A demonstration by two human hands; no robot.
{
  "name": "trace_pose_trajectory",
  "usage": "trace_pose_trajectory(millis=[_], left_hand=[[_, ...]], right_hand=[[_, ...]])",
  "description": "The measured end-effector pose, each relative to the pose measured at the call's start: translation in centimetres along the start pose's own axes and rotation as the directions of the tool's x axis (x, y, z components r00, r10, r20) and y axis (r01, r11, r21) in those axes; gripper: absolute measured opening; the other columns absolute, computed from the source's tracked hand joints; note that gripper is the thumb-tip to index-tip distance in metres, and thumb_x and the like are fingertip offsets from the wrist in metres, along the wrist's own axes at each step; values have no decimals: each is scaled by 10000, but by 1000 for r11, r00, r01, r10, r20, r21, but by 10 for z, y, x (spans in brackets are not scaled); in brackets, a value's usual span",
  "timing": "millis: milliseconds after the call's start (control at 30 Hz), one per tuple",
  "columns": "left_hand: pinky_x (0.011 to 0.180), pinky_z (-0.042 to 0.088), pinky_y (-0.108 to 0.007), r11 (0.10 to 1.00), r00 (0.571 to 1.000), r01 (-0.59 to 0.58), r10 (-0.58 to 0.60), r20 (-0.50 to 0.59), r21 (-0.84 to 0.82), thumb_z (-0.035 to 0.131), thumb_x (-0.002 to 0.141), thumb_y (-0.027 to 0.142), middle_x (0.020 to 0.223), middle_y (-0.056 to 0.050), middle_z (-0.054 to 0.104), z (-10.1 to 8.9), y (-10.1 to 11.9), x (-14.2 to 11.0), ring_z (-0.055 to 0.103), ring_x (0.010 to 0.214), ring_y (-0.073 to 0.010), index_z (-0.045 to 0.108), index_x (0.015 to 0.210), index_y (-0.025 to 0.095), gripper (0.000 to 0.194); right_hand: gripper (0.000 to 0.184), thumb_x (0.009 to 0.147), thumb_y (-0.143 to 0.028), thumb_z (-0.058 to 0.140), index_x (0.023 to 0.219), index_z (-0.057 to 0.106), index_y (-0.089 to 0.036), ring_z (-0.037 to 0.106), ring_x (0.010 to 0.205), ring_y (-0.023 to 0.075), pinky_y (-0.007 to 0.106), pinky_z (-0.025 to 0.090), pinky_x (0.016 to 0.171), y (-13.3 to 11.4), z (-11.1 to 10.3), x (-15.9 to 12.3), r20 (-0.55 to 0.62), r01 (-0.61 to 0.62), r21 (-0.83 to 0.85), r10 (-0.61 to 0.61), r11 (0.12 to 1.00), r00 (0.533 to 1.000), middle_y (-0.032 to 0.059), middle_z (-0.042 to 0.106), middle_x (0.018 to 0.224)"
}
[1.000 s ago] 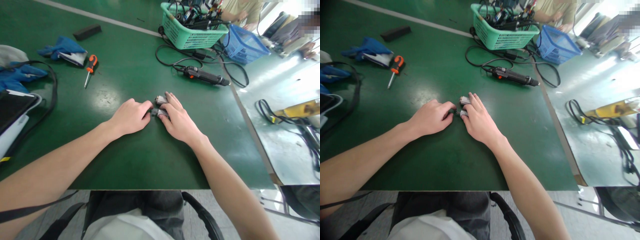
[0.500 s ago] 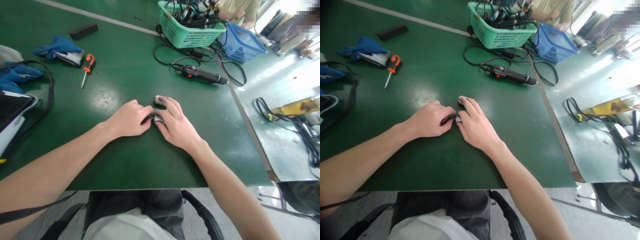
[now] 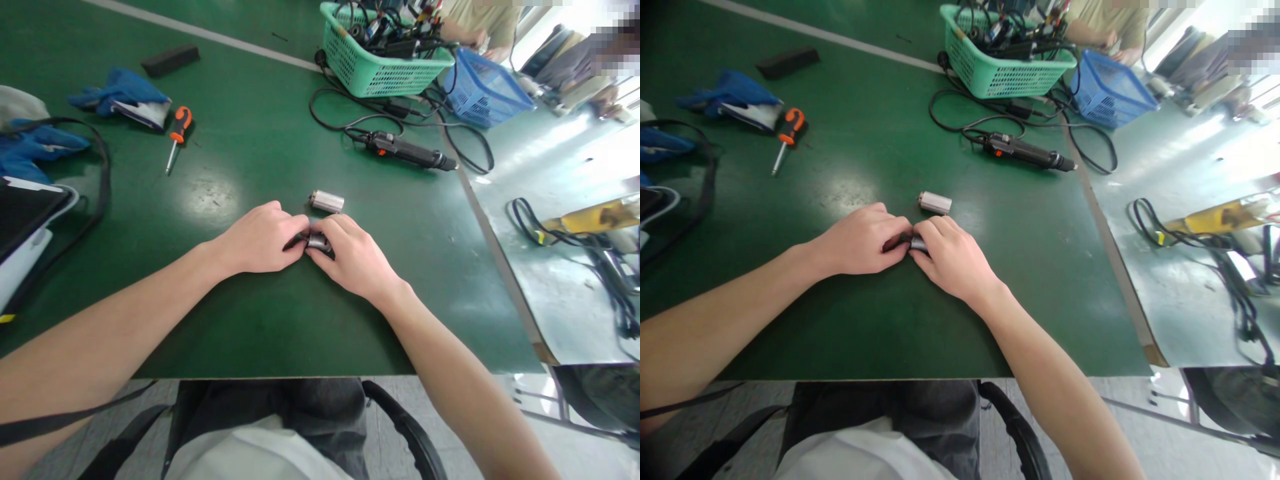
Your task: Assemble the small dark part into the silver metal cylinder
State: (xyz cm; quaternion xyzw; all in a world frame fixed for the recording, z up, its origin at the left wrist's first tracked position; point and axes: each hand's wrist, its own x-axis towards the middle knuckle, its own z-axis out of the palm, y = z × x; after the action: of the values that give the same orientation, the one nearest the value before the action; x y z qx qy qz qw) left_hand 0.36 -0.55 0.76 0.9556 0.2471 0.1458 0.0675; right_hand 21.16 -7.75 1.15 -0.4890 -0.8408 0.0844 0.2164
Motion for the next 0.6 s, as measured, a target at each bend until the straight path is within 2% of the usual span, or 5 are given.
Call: trace_pose_trajectory(millis=[333, 600], left_hand=[[716, 421, -343, 999, 999, -50, 50, -17, 1, 531, 949, 303, 705, -5, 673, 4, -3, 1, 573, 614, -170, 623, 879, 190, 161], [721, 428, -348, 999, 999, -40, 40, -22, 7, 523, 953, 309, 706, -3, 673, 4, -2, 2, 575, 610, -173, 611, 881, 186, 167]], right_hand=[[135, 930, -225, 651, 1058, 613, -207, 631, 982, 259, 370, 509, 830, 5, -4, 2, 25, -52, 68, 51, 996, 998, 78, 671, 1031], [135, 935, -252, 658, 1056, 614, -210, 633, 997, 263, 372, 504, 850, 5, -3, 1, 13, -56, 67, 55, 996, 998, 82, 676, 1043]])
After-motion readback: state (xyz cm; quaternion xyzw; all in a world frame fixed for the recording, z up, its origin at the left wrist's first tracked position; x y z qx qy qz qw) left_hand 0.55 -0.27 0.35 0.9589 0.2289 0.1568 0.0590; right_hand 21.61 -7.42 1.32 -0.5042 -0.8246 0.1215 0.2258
